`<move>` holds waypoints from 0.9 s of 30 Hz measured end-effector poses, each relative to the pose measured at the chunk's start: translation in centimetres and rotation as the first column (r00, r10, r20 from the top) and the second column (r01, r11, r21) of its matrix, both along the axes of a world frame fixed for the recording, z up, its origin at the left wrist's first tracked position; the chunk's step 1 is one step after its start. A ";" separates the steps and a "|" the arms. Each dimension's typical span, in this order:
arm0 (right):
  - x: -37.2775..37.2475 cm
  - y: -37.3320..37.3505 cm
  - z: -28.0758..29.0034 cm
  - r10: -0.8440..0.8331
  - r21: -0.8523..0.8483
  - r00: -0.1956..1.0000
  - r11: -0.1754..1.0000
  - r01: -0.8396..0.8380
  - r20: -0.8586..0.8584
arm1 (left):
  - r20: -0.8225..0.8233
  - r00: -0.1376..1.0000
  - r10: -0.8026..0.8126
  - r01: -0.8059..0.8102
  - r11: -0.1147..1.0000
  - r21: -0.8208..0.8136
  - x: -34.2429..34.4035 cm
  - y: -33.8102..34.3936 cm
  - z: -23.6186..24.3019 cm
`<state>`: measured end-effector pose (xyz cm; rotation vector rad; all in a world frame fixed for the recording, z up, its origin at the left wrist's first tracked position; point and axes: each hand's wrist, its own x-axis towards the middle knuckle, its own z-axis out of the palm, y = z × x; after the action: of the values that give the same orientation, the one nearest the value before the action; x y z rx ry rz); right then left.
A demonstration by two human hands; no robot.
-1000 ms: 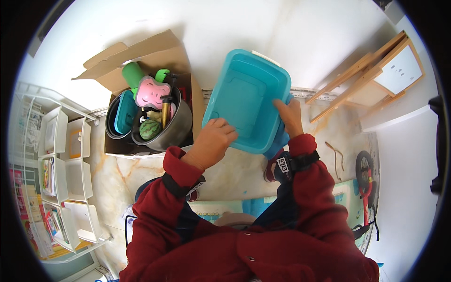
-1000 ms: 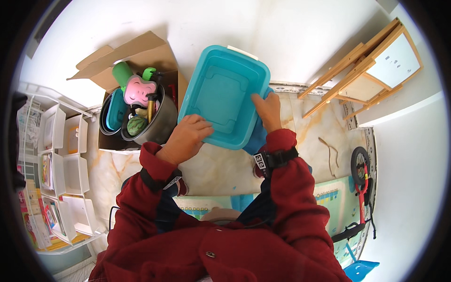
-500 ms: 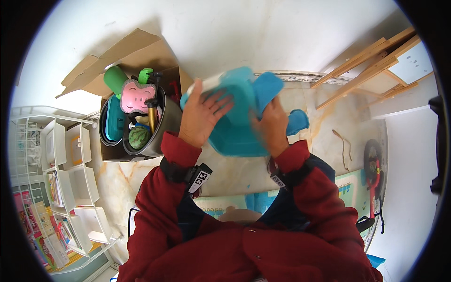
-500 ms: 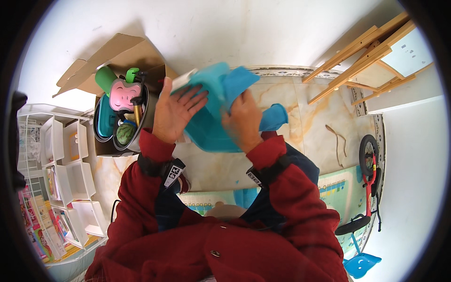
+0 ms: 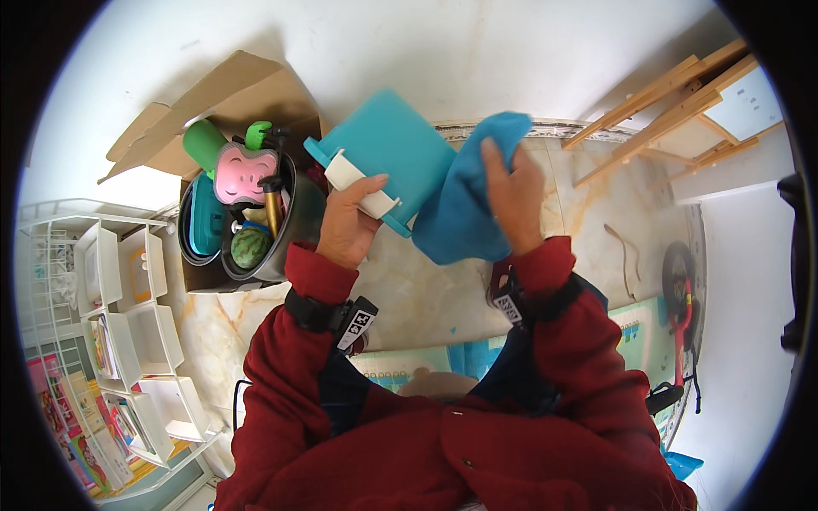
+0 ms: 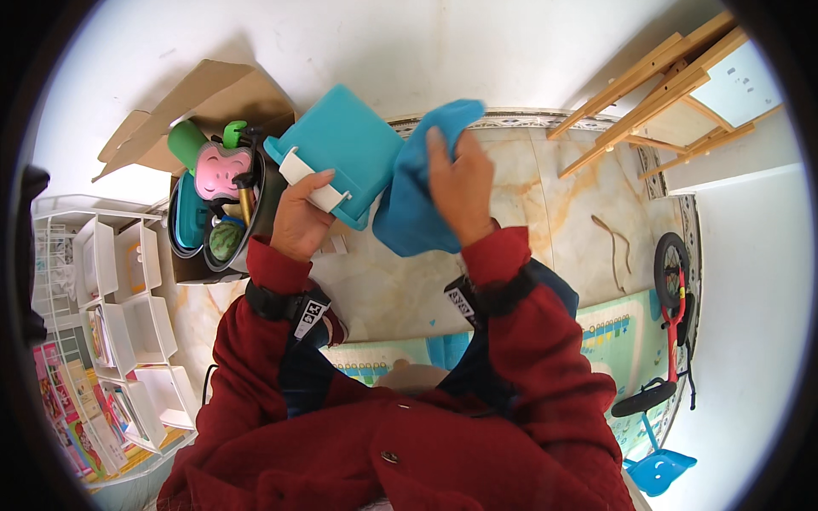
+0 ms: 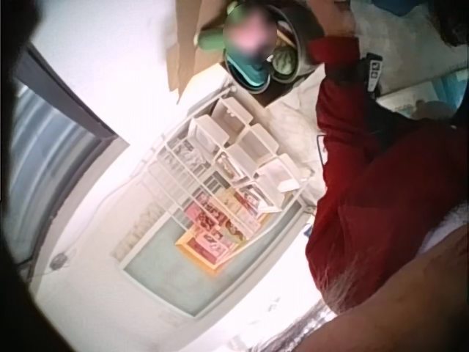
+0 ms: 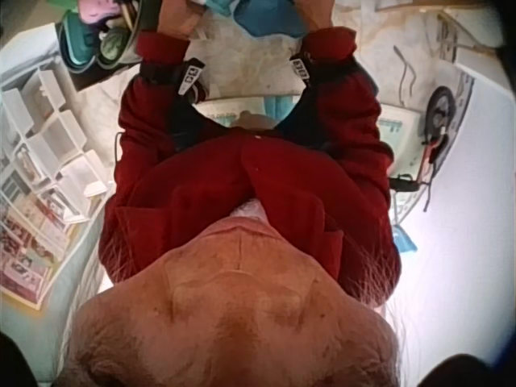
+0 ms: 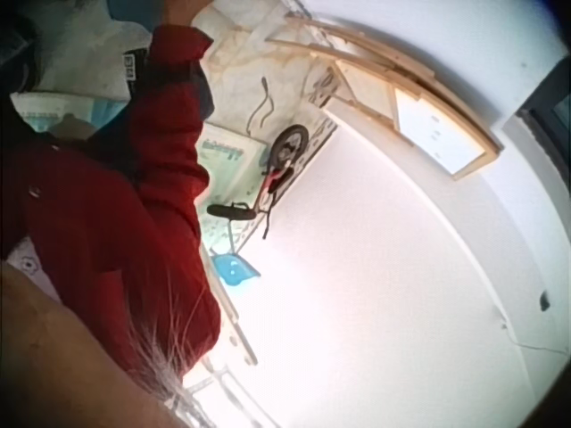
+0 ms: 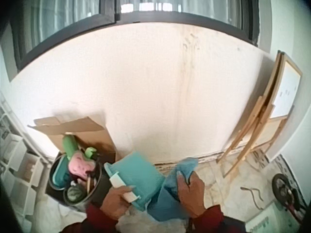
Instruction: The person wipes the inside and outside of a light blue plastic container with a blue cloth, then places it aside. They then pick up a brass-colored cylindrical tool and wipe it with the same cloth.
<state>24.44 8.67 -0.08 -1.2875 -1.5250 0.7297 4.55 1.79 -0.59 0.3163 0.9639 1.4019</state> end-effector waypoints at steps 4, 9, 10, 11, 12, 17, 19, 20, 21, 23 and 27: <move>0.9 2.6 2.1 0.004 -0.201 0.839 0.970 -0.135 -0.544 | -0.172 0.979 -0.106 0.101 0.994 -0.033 0.9 -0.4 0.0; -2.5 -1.4 1.6 0.320 -0.125 0.893 0.919 -0.374 -0.316 | -0.159 0.952 -0.261 0.253 0.965 -0.069 2.0 -0.8 -1.2; -3.4 -2.2 1.2 0.392 -0.046 0.920 0.919 -0.391 0.012 | -0.136 0.946 -0.295 0.285 0.954 -0.090 2.1 -1.0 -1.3; -4.0 -2.8 0.8 0.425 0.126 0.905 0.897 -0.425 0.029 | -0.099 0.956 -0.275 0.269 0.961 -0.067 2.2 -1.2 -1.3; -4.5 -3.3 0.5 0.434 0.223 0.899 0.871 -0.437 0.065 | -0.068 0.966 -0.250 0.244 0.966 -0.086 2.4 -1.4 -1.4; -3.2 -0.6 -0.3 0.191 0.440 0.909 0.826 -0.353 0.371 | -0.179 0.901 -0.395 0.391 0.919 -0.060 2.7 -2.4 -0.6; -2.1 1.3 -0.4 0.096 0.418 0.935 0.875 -0.242 0.341 | -0.204 0.871 -0.448 0.443 0.894 -0.070 3.1 -2.9 -0.1; -1.6 2.2 -0.4 0.058 0.398 0.957 0.901 -0.174 0.286 | -0.207 0.866 -0.454 0.450 0.890 -0.072 3.2 -3.1 0.2; -1.2 2.7 -0.4 0.017 0.346 0.974 0.933 -0.096 0.224 | -0.213 0.862 -0.460 0.455 0.887 -0.074 3.2 -3.3 0.4; -0.6 2.8 -0.4 0.087 0.176 0.984 0.978 -0.115 0.157 | -0.236 0.854 -0.464 0.459 0.885 -0.079 3.1 -3.3 0.8; -1.5 0.9 -0.1 0.329 0.059 0.938 0.940 -0.337 0.105 | -0.343 0.828 -0.444 0.438 0.893 -0.099 2.3 -3.2 0.7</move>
<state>22.91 9.58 -0.18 -1.0290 -1.8573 0.8248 6.88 -1.45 0.14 0.7552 1.1103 0.9210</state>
